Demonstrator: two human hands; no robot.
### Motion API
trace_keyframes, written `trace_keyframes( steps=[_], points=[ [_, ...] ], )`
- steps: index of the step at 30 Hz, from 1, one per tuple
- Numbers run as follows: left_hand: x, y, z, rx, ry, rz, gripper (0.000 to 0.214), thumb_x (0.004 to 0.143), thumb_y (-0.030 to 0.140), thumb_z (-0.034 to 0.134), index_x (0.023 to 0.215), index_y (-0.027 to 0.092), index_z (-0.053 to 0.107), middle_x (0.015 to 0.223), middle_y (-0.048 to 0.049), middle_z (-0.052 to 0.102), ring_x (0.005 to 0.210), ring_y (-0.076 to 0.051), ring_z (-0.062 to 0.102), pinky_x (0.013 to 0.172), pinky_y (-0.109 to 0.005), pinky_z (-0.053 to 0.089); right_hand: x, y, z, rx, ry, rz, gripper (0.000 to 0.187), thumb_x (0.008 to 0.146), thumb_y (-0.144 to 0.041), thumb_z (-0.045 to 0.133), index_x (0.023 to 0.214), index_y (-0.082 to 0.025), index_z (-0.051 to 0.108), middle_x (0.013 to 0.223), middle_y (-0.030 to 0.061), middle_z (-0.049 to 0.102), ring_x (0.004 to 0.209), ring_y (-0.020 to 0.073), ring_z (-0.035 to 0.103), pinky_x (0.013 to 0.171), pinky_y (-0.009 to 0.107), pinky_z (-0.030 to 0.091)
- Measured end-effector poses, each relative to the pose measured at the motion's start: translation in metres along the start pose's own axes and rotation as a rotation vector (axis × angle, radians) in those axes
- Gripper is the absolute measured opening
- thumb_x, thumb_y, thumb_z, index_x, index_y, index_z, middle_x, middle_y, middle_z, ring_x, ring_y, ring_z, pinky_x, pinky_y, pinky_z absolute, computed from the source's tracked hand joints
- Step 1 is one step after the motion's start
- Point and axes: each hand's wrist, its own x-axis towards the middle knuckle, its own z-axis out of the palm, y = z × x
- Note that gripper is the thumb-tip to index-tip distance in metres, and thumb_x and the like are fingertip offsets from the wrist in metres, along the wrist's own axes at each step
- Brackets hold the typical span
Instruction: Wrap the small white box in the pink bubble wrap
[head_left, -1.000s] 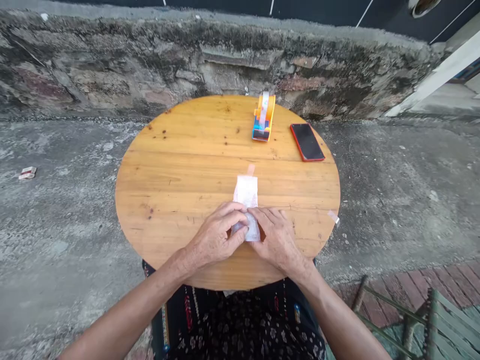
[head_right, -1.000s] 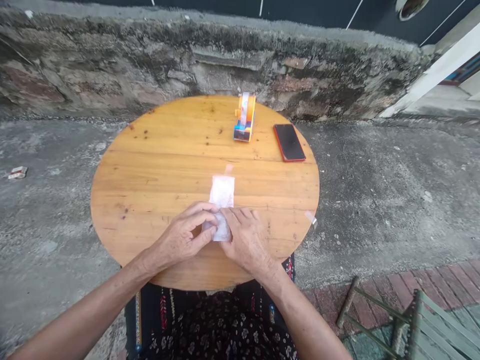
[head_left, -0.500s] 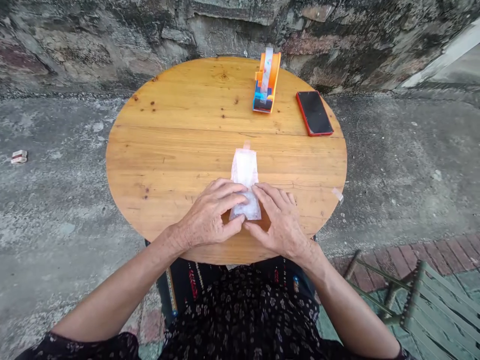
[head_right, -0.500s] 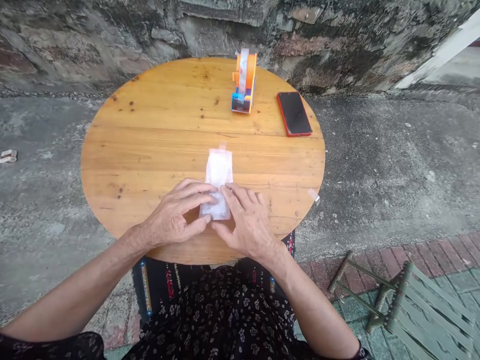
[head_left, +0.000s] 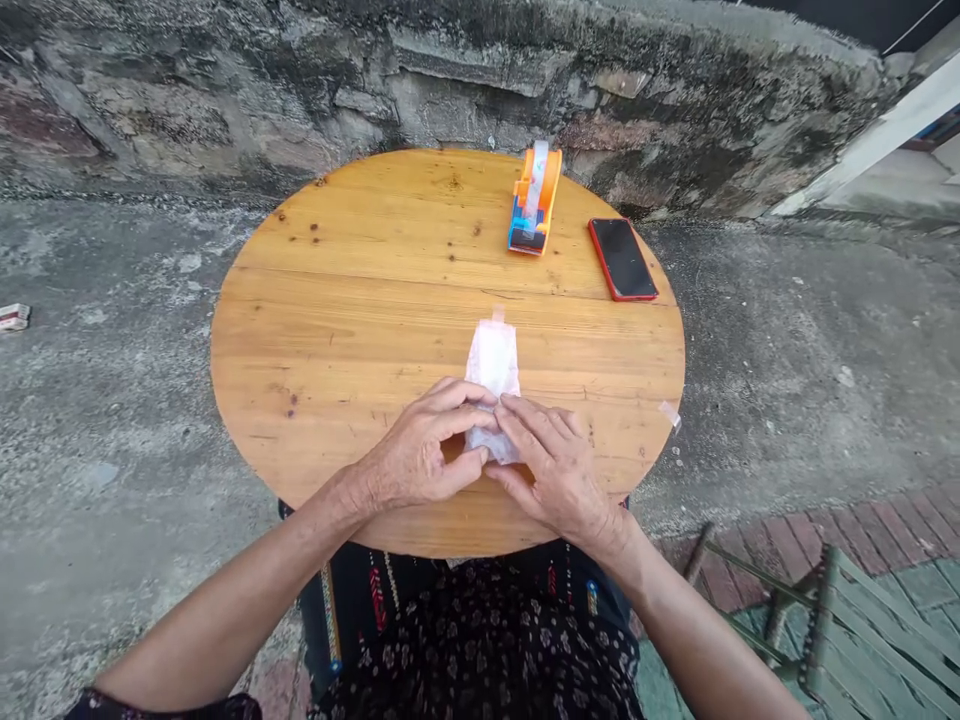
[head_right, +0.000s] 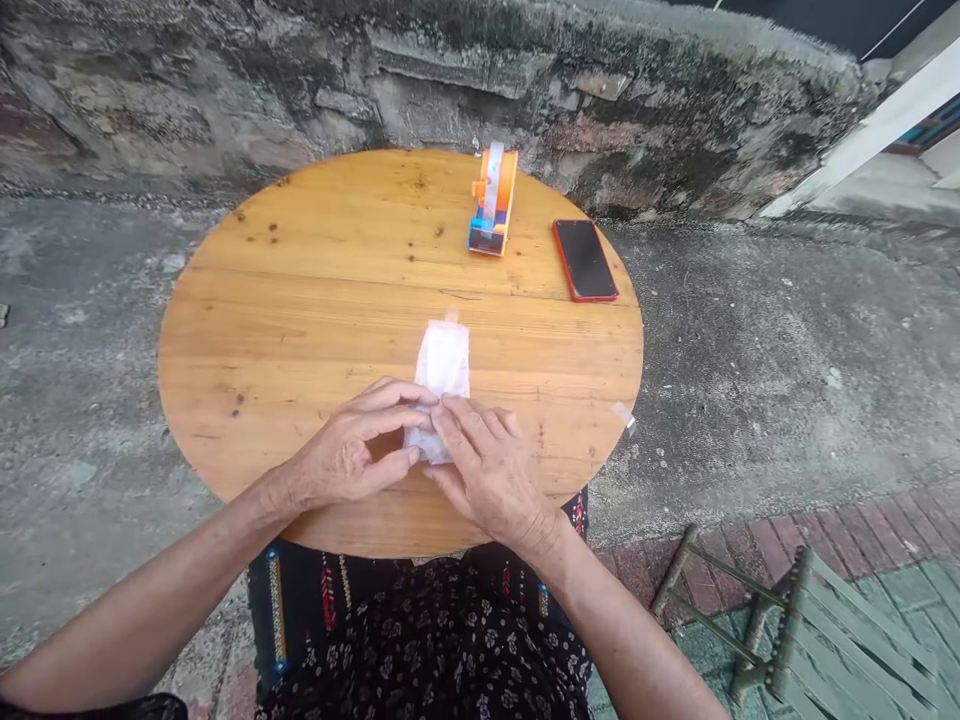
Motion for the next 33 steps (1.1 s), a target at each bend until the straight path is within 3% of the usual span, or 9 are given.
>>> trace_keyframes(
  steps=[4, 10, 14, 21, 25, 33],
  points=[
    [0.001, -0.003, 0.000, -0.010, -0.001, -0.016, 0.028, 0.074, 0.010, 0.055, 0.099, 0.017, 0.066, 0.112, -0.0090, 0.061, 0.103, -0.022, 0.059, 0.093, -0.042, 0.048, -0.005, -0.005, 0.010, -0.094, 0.043, 0.027, 0.050, 0.091, -0.028, 0.056, 0.135, -0.009, 0.044, 0.138, 0.0180, 0.052, 0.128, 0.0288, 0.045, 0.097, 0.045, 0.039],
    [-0.004, -0.002, -0.005, -0.112, 0.000, -0.083, 0.034, 0.074, 0.011, 0.054, 0.107, 0.018, 0.061, 0.119, -0.0090, 0.061, 0.110, -0.023, 0.058, 0.096, -0.042, 0.047, 0.000, -0.003, 0.010, -0.168, 0.033, 0.014, 0.042, 0.092, -0.023, 0.051, 0.132, -0.010, 0.048, 0.133, 0.0152, 0.057, 0.120, 0.0279, 0.051, 0.094, 0.044, 0.038],
    [-0.004, -0.004, -0.012, 0.003, 0.066, -0.106, 0.038, 0.074, 0.011, 0.053, 0.111, 0.019, 0.059, 0.125, -0.0092, 0.059, 0.114, -0.024, 0.056, 0.099, -0.045, 0.043, 0.002, -0.001, 0.008, -0.176, 0.029, -0.011, 0.043, 0.092, -0.023, 0.052, 0.132, -0.010, 0.049, 0.134, 0.0158, 0.056, 0.119, 0.0284, 0.051, 0.094, 0.045, 0.038],
    [-0.001, -0.024, -0.012, 0.072, -0.016, -0.036, 0.057, 0.069, 0.001, 0.045, 0.122, 0.018, 0.055, 0.119, -0.0074, 0.063, 0.109, -0.022, 0.056, 0.097, -0.043, 0.045, 0.005, -0.002, 0.004, -0.210, 0.006, -0.030, 0.040, 0.091, -0.019, 0.051, 0.129, -0.009, 0.050, 0.132, 0.0166, 0.057, 0.114, 0.0290, 0.053, 0.093, 0.045, 0.039],
    [-0.002, -0.029, -0.007, 0.035, -0.081, -0.004, 0.061, 0.068, 0.000, 0.044, 0.127, 0.017, 0.051, 0.122, -0.0089, 0.060, 0.111, -0.022, 0.054, 0.096, -0.041, 0.046, 0.011, 0.000, -0.003, -0.186, -0.053, -0.027, 0.042, 0.088, -0.020, 0.057, 0.127, -0.006, 0.051, 0.129, 0.0174, 0.057, 0.106, 0.0283, 0.055, 0.093, 0.044, 0.040],
    [0.003, -0.023, -0.005, 0.008, -0.059, -0.070, 0.059, 0.066, 0.004, 0.045, 0.123, 0.017, 0.054, 0.103, -0.0066, 0.065, 0.090, -0.021, 0.057, 0.082, -0.039, 0.049, 0.028, 0.013, -0.011, -0.022, -0.128, 0.021, 0.046, 0.082, -0.031, 0.068, 0.122, -0.014, 0.052, 0.122, 0.0131, 0.061, 0.103, 0.0263, 0.058, 0.090, 0.042, 0.045]
  ],
)
